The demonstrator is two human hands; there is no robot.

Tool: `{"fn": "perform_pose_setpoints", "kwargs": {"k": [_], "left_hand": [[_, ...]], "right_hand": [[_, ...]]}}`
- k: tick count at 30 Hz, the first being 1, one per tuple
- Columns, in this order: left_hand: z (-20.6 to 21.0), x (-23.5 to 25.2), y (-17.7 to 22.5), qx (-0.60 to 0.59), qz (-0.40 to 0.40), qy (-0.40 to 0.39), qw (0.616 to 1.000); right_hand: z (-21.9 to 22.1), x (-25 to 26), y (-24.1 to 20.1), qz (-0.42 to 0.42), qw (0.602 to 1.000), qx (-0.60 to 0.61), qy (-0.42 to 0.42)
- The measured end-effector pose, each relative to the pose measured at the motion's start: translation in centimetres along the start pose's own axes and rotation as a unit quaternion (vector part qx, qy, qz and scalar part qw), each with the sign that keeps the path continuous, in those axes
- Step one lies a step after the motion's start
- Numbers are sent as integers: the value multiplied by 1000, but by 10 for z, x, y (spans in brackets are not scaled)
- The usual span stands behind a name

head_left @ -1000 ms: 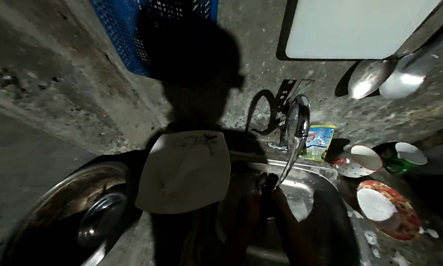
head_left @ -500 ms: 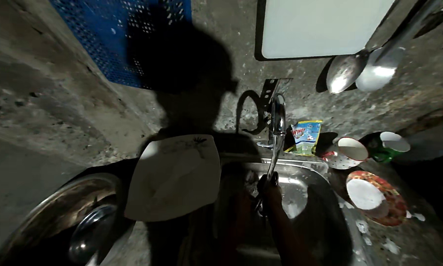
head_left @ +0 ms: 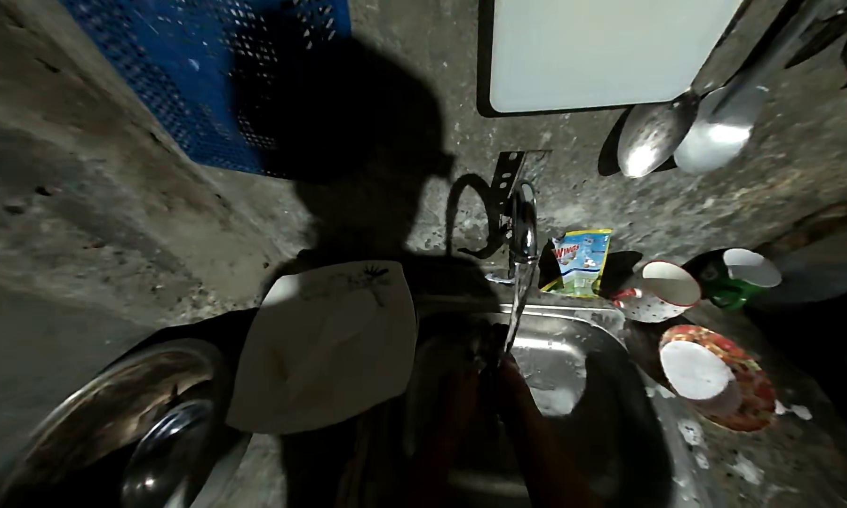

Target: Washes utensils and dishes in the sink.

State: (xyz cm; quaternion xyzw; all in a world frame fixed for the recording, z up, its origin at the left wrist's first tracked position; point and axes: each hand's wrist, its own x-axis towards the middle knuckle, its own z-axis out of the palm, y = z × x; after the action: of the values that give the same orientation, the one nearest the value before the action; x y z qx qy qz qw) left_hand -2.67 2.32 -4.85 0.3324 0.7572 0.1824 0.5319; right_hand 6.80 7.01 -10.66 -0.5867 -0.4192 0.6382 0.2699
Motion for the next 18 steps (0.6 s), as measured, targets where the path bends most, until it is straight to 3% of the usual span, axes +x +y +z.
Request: {"fn": "perform_pose_setpoints", "kwargs": {"k": [5, 8, 10, 12, 14, 18], "left_hand": [[7, -1, 19, 138, 35, 3, 990], [18, 7, 33, 171, 61, 20, 983], [27, 18, 39, 206, 88, 8, 975], [32, 32, 42, 259, 114, -14, 959], [31, 48, 43, 264, 150, -10, 953], [27, 53, 50, 296, 167, 7, 941]], "right_hand": [[-9, -3, 6, 4, 998, -24, 60], [-18, -35, -37, 82, 993, 30, 83], [-25, -31, -25, 86, 991, 15, 104], [-29, -11, 11, 57, 980, 101, 162], [-38, -1, 31, 43, 971, 165, 166], [-41, -4, 19, 41, 949, 286, 125]]}}
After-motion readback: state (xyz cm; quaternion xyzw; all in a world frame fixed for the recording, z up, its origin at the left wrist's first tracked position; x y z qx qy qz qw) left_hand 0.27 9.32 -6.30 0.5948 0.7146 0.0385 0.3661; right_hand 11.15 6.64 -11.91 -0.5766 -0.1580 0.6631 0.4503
